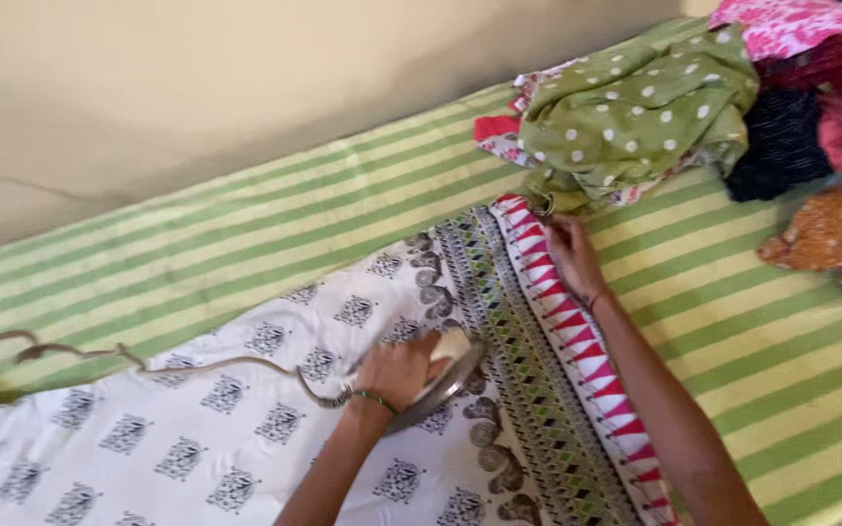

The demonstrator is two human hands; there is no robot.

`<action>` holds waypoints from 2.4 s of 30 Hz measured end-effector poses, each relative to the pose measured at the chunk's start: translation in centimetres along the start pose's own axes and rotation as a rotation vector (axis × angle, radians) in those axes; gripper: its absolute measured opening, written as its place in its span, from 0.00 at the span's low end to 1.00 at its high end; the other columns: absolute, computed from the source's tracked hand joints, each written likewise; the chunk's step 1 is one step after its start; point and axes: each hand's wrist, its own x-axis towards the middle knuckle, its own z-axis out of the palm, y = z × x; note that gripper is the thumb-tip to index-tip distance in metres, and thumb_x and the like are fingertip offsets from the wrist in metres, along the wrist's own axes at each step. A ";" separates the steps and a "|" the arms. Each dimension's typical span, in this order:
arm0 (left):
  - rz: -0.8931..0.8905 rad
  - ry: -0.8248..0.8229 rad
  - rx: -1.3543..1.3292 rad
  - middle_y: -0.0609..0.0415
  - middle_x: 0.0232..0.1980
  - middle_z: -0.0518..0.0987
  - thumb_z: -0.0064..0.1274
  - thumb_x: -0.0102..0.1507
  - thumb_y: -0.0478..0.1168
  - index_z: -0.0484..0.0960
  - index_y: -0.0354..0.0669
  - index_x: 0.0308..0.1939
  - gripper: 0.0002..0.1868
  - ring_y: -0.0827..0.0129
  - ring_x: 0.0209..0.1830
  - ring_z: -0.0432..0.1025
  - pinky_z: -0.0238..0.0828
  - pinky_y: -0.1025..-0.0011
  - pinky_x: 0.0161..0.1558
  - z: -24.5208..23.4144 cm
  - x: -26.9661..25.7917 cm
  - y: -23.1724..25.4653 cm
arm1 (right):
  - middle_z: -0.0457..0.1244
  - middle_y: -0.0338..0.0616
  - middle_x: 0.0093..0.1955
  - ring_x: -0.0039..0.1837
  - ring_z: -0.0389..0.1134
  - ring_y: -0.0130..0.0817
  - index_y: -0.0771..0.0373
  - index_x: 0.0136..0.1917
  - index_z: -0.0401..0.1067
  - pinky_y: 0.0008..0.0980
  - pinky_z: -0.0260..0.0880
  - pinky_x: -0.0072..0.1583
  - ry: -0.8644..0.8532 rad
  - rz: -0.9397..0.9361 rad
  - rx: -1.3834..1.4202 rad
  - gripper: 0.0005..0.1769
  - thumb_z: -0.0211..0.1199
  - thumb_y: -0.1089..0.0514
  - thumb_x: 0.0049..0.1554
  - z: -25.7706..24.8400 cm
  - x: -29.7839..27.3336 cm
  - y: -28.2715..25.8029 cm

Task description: The person irons a white patterned garment on an ironing board, smoothing the fabric with one hand while pressing the iron over different sections of the item.

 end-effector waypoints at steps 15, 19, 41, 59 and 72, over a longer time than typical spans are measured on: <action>0.301 0.198 0.105 0.43 0.44 0.84 0.48 0.66 0.62 0.77 0.52 0.56 0.24 0.46 0.44 0.80 0.77 0.49 0.43 0.0 27.2 3.8 | 0.66 0.54 0.67 0.69 0.68 0.40 0.70 0.67 0.68 0.35 0.69 0.71 0.087 -0.063 0.624 0.22 0.57 0.78 0.59 -1.1 -1.0 4.0; 0.308 0.161 0.097 0.42 0.43 0.84 0.44 0.67 0.65 0.75 0.53 0.60 0.27 0.47 0.44 0.80 0.77 0.49 0.46 -0.1 25.6 1.8 | 0.67 0.53 0.66 0.69 0.69 0.39 0.70 0.62 0.69 0.35 0.70 0.71 0.093 -0.116 0.570 0.20 0.59 0.79 0.57 -1.5 -1.0 5.7; 0.220 0.113 0.063 0.42 0.45 0.84 0.45 0.68 0.65 0.76 0.56 0.60 0.26 0.46 0.46 0.80 0.77 0.49 0.48 0.4 21.2 0.6 | 0.65 0.52 0.62 0.65 0.66 0.47 0.65 0.58 0.72 0.45 0.65 0.68 0.287 -0.175 -0.573 0.11 0.54 0.58 0.68 -6.5 -12.0 -3.6; -0.082 -0.022 0.079 0.42 0.41 0.85 0.41 0.68 0.63 0.73 0.55 0.63 0.27 0.47 0.41 0.81 0.77 0.50 0.47 -1.7 -5.6 -7.4 | 0.70 0.34 0.54 0.57 0.65 0.35 0.52 0.47 0.78 0.42 0.56 0.65 0.103 -0.334 -0.533 0.17 0.68 0.39 0.57 -7.2 -12.4 2.0; 0.228 0.052 0.023 0.41 0.39 0.83 0.44 0.68 0.63 0.75 0.50 0.57 0.25 0.45 0.41 0.80 0.77 0.48 0.43 3.6 7.4 7.7 | 0.68 0.42 0.51 0.52 0.69 0.27 0.69 0.58 0.72 0.25 0.69 0.55 0.090 -0.080 0.223 0.12 0.64 0.59 0.64 -7.2 -12.4 0.6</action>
